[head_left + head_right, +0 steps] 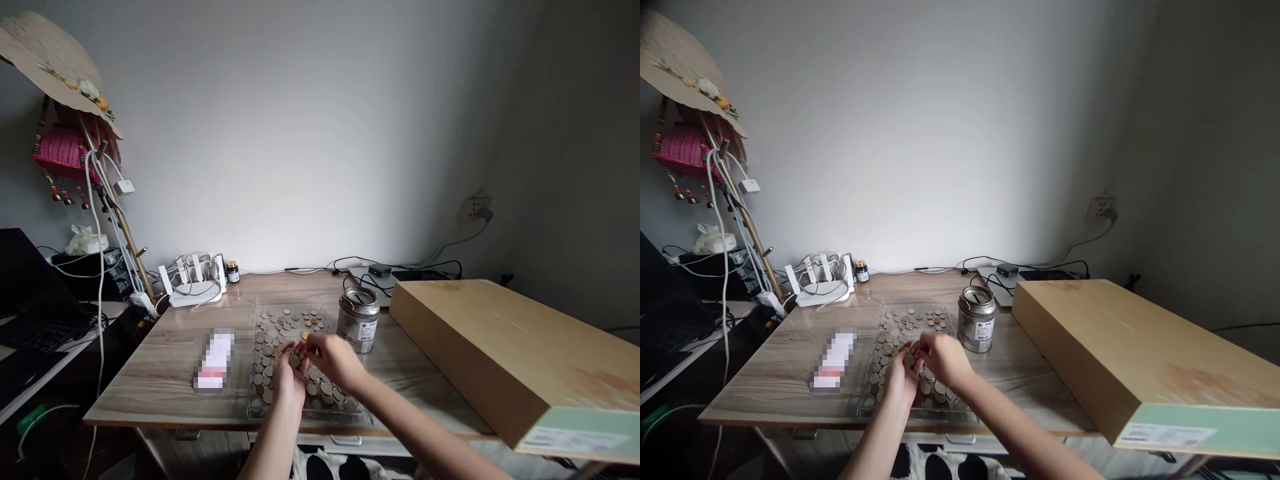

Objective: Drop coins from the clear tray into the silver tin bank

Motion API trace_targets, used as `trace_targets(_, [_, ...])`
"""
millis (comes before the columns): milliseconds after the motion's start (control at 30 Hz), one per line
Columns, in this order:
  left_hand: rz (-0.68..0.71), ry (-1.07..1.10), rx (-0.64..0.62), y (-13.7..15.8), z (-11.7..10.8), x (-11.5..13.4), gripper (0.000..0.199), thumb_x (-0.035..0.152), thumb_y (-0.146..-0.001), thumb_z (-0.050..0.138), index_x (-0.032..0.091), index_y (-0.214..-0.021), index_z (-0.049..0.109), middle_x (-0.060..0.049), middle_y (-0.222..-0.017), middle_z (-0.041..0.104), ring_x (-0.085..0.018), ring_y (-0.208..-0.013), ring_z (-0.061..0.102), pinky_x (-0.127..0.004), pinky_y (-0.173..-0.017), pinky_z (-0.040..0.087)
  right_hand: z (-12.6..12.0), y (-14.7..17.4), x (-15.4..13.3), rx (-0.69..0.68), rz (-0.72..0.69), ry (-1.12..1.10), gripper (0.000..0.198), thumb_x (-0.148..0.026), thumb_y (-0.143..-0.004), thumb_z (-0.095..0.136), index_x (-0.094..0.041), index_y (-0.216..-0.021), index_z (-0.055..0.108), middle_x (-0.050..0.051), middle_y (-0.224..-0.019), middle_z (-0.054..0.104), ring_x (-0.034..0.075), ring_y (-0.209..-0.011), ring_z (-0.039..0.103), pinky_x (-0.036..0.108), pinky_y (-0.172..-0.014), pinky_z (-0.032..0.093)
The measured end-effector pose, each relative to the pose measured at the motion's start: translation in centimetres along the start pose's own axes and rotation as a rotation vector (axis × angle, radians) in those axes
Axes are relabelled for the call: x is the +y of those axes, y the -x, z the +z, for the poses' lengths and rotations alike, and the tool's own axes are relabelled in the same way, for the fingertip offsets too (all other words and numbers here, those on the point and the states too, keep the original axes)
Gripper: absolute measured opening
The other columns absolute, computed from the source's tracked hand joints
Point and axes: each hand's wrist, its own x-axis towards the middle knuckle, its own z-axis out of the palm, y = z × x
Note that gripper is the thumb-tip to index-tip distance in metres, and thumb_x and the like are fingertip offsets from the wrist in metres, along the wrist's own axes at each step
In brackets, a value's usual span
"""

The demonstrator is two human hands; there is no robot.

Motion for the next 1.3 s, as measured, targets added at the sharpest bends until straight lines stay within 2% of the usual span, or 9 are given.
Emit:
trace_targets(133, [-0.025, 0.002, -0.019, 0.5, 0.2, 0.3, 0.015, 0.006, -0.077, 0.041, 0.013, -0.072, 0.053, -0.013, -0.078, 0.066, -0.017, -0.074, 0.065, -0.028, -0.070, 0.050, -7.1, -3.2, 3.3, 0.356, 0.239, 0.076, 0.019, -0.037, -0.072, 0.051, -0.021, -0.072, 0.061, 0.002, -0.072, 0.065, 0.013, -0.061, 0.054, 0.021, -0.050, 0.032])
trace_targets(233, [-0.042, -0.005, -0.010, 0.8, 0.2, 0.4, 0.013, 0.007, -0.079, 0.042, 0.012, -0.073, 0.052, -0.014, -0.083, 0.066, -0.019, -0.079, 0.065, -0.032, -0.076, 0.049, -10.2, -5.0, 6.0, 0.334, 0.438, 0.220, 0.016, -0.035, -0.067, 0.054, -0.021, -0.069, 0.062, 0.003, -0.075, 0.065, 0.015, -0.066, 0.054, 0.022, -0.049, 0.031])
trace_targets(433, [-0.033, 0.002, -0.043, 0.5, -0.1, 0.2, 0.011, 0.007, -0.077, 0.044, 0.012, -0.075, 0.053, -0.015, -0.085, 0.066, -0.021, -0.084, 0.064, -0.035, -0.081, 0.047, -9.6, -6.1, 8.1, 0.150, 0.503, 0.340, 0.012, -0.028, -0.064, 0.054, -0.022, -0.068, 0.063, 0.004, -0.081, 0.064, 0.017, -0.072, 0.055, 0.023, -0.051, 0.032])
trace_targets(600, [-0.025, -0.022, -0.041, 0.5, 0.0, 0.2, 0.011, 0.007, -0.077, 0.043, 0.012, -0.075, 0.053, -0.014, -0.084, 0.066, -0.019, -0.082, 0.065, -0.033, -0.078, 0.049, -9.6, -5.2, 6.7, 0.251, 0.482, 0.314, 0.021, -0.035, -0.072, 0.048, -0.022, -0.075, 0.064, 0.005, -0.079, 0.065, 0.018, -0.070, 0.056, 0.024, -0.051, 0.032])
trace_targets(733, [-0.013, 0.018, -0.037, 0.6, 0.1, 0.1, 0.010, 0.007, -0.077, 0.045, 0.012, -0.074, 0.053, -0.013, -0.080, 0.066, -0.018, -0.077, 0.065, -0.031, -0.074, 0.051, -6.2, -2.3, 4.1, 0.371, 0.263, 0.114, 0.024, -0.036, -0.077, 0.043, -0.022, -0.083, 0.062, 0.003, -0.076, 0.065, 0.014, -0.063, 0.055, 0.022, -0.051, 0.033])
trace_targets(867, [-0.019, 0.069, -0.019, 0.5, 0.1, 0.2, 0.013, 0.006, -0.078, 0.043, 0.011, -0.074, 0.054, -0.012, -0.075, 0.066, -0.017, -0.073, 0.066, -0.025, -0.065, 0.053, 1.3, 0.7, 2.5, -0.006, 0.081, -0.251, 0.030, -0.045, -0.076, 0.045, -0.019, -0.079, 0.061, 0.002, -0.066, 0.061, 0.012, -0.055, 0.052, 0.022, -0.051, 0.037])
trace_targets(1033, [-0.063, 0.081, -0.008, 0.4, 0.0, 0.3, 0.014, 0.005, -0.077, 0.043, 0.009, -0.072, 0.056, -0.012, -0.067, 0.065, -0.014, -0.065, 0.065, -0.020, -0.060, 0.053, 7.2, 1.2, 3.1, -0.363, 0.224, -0.753, 0.034, -0.045, -0.076, 0.039, -0.015, -0.068, 0.054, -0.003, -0.051, 0.047, 0.008, -0.043, 0.041, 0.020, -0.043, 0.035])
trace_targets(1167, [-0.035, 0.084, -0.008, 0.6, 0.0, 0.2, 0.013, 0.005, -0.076, 0.044, 0.009, -0.071, 0.056, -0.011, -0.066, 0.064, -0.014, -0.064, 0.065, -0.021, -0.061, 0.054, 7.6, 0.8, 3.2, -0.388, 0.074, -0.639, 0.012, -0.020, -0.062, 0.049, -0.013, -0.068, 0.057, -0.004, -0.053, 0.048, 0.007, -0.047, 0.041, 0.018, -0.046, 0.035])
trace_targets(1300, [-0.011, 0.073, -0.014, 0.6, 0.0, 0.3, 0.012, 0.006, -0.077, 0.044, 0.009, -0.075, 0.056, -0.013, -0.071, 0.065, -0.015, -0.068, 0.065, -0.021, -0.061, 0.053, 7.9, 1.1, 2.2, -0.309, -0.107, -0.352, 0.016, -0.008, -0.054, 0.048, -0.011, -0.064, 0.060, -0.001, -0.059, 0.056, 0.008, -0.054, 0.044, 0.017, -0.051, 0.034])
